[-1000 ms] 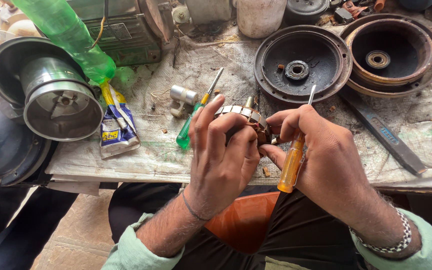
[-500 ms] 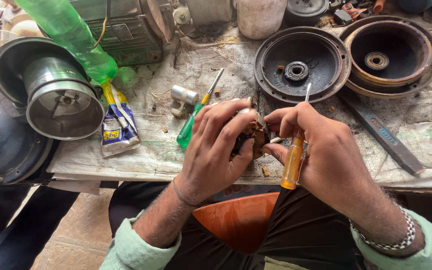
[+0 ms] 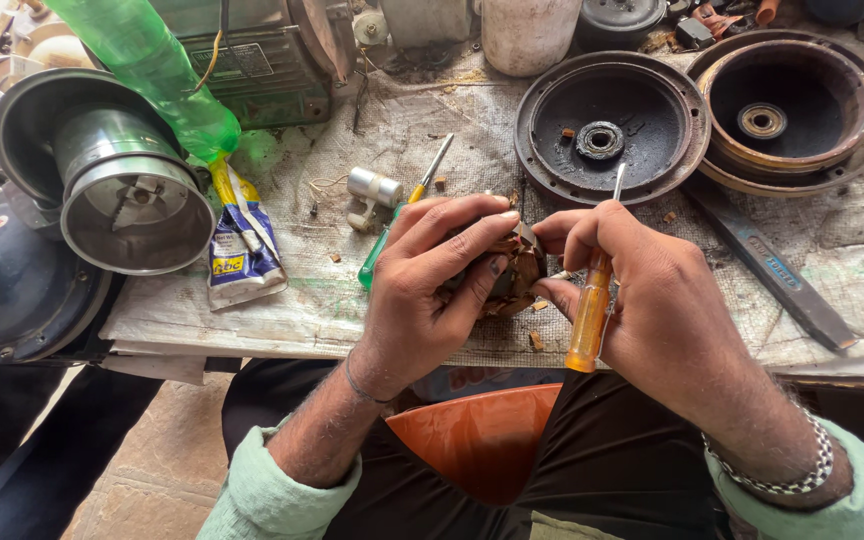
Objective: The person holds a motor armature with old copper windings and uses a screwdriver to pry and strip the burnt windings and insulation from its slots, working around the part by hand and letting debris fall onto the workbench.
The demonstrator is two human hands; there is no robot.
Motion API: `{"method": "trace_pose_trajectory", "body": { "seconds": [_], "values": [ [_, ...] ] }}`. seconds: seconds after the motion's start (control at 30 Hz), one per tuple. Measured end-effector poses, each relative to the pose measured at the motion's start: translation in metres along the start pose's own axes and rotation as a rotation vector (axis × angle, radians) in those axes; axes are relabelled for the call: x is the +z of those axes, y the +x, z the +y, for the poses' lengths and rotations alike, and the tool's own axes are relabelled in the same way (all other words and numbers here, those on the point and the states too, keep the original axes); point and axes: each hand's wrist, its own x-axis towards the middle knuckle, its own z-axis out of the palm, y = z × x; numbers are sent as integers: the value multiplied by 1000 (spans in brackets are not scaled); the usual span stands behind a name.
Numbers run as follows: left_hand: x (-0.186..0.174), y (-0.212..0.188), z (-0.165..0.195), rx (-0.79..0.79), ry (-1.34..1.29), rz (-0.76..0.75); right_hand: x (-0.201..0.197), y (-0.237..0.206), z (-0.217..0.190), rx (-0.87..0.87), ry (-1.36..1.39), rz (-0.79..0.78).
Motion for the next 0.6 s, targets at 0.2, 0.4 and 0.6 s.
{"method": "trace_pose_trajectory", "body": {
  "seconds": [0.2,0.4,0.6],
  "values": [
    [-2,0,2,-62,32,54,0,3,3,65,-10,-52],
    [-3,-2,0,-99,40,91,0,6,4,164,-49,-95],
    [0,-5,-1,-97,43,116,7,3,5,101,-72,-25]
  ]
}}
